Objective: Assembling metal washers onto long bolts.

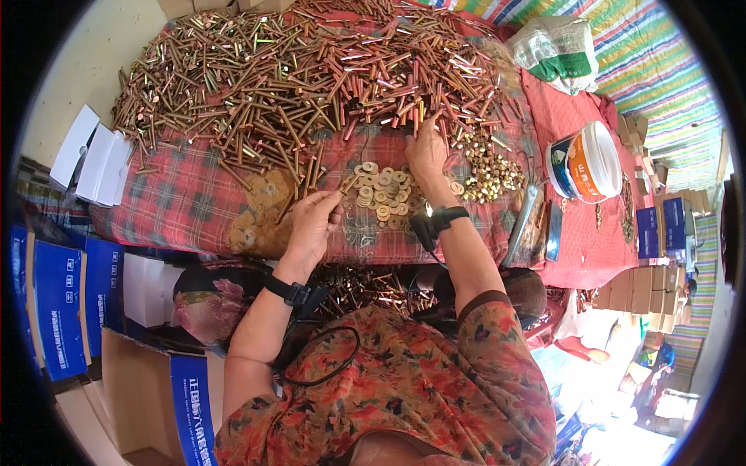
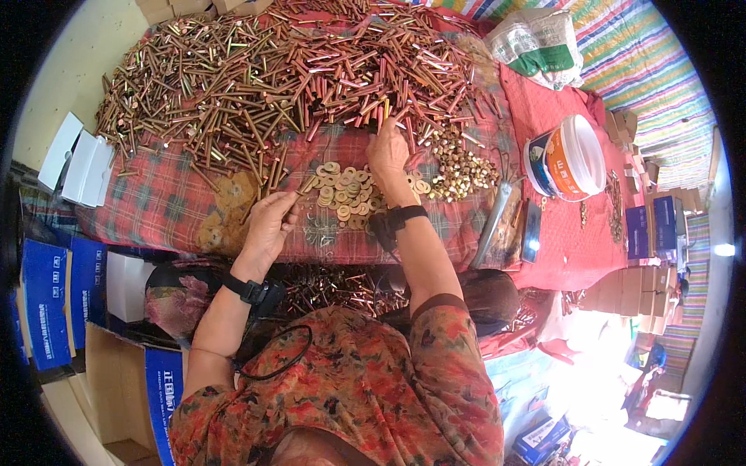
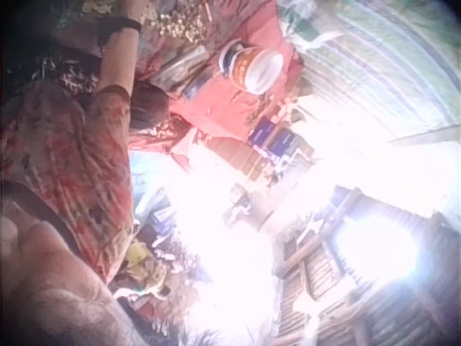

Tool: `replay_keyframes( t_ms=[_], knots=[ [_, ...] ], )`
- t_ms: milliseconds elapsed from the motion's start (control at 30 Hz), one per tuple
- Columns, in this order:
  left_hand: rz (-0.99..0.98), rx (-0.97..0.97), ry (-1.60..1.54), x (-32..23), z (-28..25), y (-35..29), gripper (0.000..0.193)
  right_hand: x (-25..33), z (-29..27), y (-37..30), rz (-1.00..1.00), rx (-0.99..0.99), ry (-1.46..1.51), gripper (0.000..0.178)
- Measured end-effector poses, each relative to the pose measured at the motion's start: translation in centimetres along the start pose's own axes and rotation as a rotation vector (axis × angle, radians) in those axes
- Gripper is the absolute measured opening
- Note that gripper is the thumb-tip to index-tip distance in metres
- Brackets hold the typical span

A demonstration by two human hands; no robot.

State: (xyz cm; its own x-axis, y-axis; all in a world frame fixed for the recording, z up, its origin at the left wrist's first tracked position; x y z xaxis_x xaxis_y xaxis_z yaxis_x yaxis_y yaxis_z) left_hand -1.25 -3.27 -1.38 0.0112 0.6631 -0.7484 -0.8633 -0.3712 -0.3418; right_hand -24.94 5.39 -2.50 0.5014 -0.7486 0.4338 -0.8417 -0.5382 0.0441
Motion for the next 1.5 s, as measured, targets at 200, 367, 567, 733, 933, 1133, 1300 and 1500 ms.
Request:
replay_keyframes(
  t_ms=[200,367,567,733,933,1133,1300,1500],
  knots=[
    [0.059,-0.084,0.071,-1.2,-0.8,-0.3,0.011,-0.8,-1.9,-4.4,-0.245,-0.239,0.309,0.013],
    [0.051,0.007,0.025,-1.5,-0.6,-0.2,0.01,-0.6,-3.7,-7.8,-0.109,0.378,0.762,0.017],
    [0.002,0.035,0.074,-1.1,-0.1,-0.3,0.008,0.1,-4.1,-9.3,-0.238,0.444,0.83,0.015],
    [-0.059,0.087,0.11,-1.1,-0.5,-0.3,0.008,0.4,-4.5,-9.7,-0.162,0.618,0.985,0.018],
    [0.07,-0.012,0.206,0.3,1.3,0.0,0.021,1.2,-2.9,-11.0,-0.167,0.779,0.854,0.019],
    [-0.183,0.262,0.257,0.9,1.0,-0.5,0.019,1.0,-3.4,-10.5,-0.341,0.481,0.621,0.022],
    [-0.116,0.167,0.209,0.7,1.3,-0.4,0.016,-9.6,-4.3,-2.7,-0.038,-0.13,-0.053,0.019],
    [-0.087,0.099,0.196,0.8,0.6,-0.1,0.014,-11.9,-3.5,0.1,0.012,-0.09,-0.423,0.017]
  ],
)
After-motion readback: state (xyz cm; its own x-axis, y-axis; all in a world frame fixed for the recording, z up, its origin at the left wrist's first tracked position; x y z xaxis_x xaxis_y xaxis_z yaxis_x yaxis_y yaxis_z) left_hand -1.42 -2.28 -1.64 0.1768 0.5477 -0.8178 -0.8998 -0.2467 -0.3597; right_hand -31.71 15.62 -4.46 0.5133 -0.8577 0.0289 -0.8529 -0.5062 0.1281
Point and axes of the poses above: each hand's wrist, its own y-axis towards the middle knuckle, its own z-axis out of the palm, x = y × z, the point moved 1 cm from there along y, towards the middle knuckle, and after that the axes turned 13 degrees about x, right-handed, at the moved point
